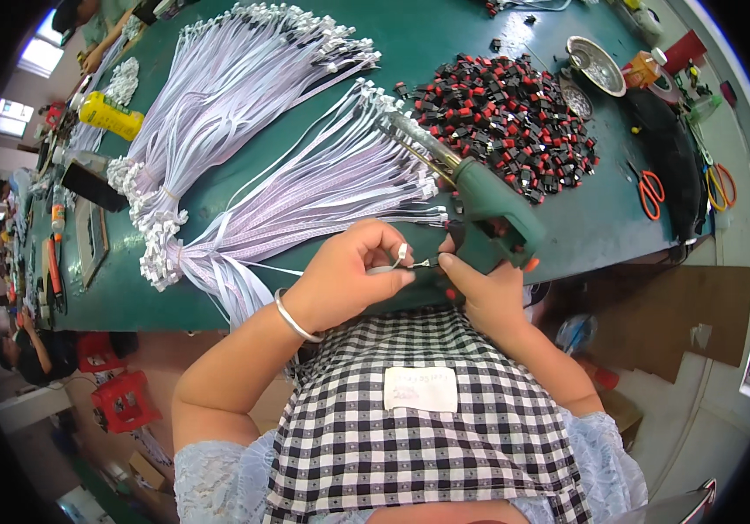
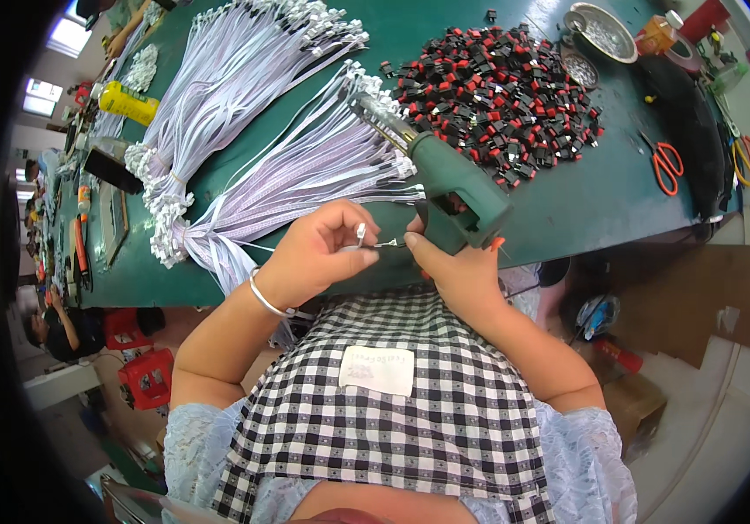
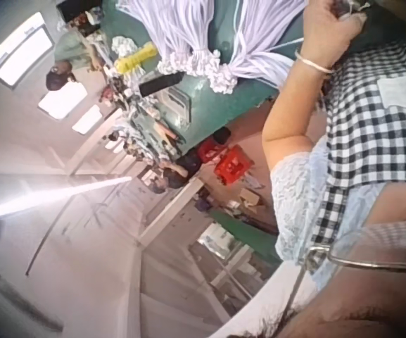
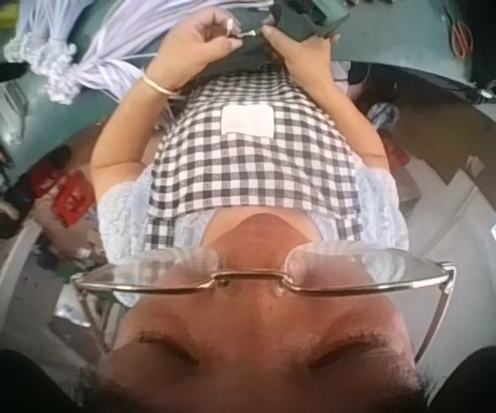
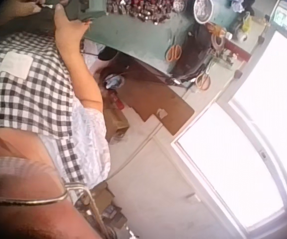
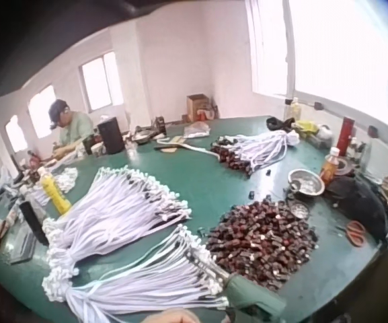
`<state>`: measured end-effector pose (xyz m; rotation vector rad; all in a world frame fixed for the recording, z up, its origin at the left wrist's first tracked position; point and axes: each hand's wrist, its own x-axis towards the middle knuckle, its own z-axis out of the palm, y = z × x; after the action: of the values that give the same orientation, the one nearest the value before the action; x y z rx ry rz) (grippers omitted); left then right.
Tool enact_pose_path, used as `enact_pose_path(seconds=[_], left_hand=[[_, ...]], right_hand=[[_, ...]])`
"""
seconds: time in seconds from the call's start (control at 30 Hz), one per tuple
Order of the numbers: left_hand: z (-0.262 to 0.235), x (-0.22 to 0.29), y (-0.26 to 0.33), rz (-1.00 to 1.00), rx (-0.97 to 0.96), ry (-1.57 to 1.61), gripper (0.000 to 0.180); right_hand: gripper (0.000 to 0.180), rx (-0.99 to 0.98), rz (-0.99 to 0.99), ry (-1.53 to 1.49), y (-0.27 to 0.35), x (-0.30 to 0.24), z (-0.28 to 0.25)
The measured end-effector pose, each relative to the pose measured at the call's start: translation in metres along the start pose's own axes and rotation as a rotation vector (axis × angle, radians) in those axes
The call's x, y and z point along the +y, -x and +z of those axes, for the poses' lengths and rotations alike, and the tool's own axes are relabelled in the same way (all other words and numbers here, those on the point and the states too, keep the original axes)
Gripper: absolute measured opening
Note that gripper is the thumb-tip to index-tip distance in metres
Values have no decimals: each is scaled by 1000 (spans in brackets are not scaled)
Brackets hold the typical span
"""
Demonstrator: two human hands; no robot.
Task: The person uses a heat gun to apply heat to the ends of white wires while inserting small red and black plastic connectors. The person repeatedly picks up a wire, applies heat, and inserts a connector, working on a green table in a factory setting.
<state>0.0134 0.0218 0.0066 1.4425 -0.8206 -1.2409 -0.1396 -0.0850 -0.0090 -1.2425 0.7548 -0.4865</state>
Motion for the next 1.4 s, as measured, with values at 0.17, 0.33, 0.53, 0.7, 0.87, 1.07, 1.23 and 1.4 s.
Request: enact_pose_path(seconds=[0.17, 0.33, 0.53, 0.7, 0.87, 1.07, 1.23, 1.4], left_hand=[[2, -7, 4, 23, 28, -28, 23], [7, -4, 6, -28, 65, -80, 26], [16, 1, 7, 65, 136, -221, 29], [27, 3, 9, 201, 241, -369, 25], [31, 3, 6, 292, 285, -479, 27], [24, -4, 15, 216, 214, -244, 27], [25, -6, 18, 157, 90, -299, 24], [27, -11, 23, 173, 65, -432, 22]], right_hand=[[11, 8, 39, 21, 5, -2, 1], [9, -3, -31, 48, 9, -4, 2], [13, -75, 4, 94, 14, 0, -2], [13, -49, -205, 70, 13, 16, -1], [15, -27, -147, 57, 12, 21, -4], [38, 178, -311, -208, 8, -11, -38], [58, 174, -445, 102, -13, -50, -101], [37, 255, -894, 785, -59, -34, -97]])
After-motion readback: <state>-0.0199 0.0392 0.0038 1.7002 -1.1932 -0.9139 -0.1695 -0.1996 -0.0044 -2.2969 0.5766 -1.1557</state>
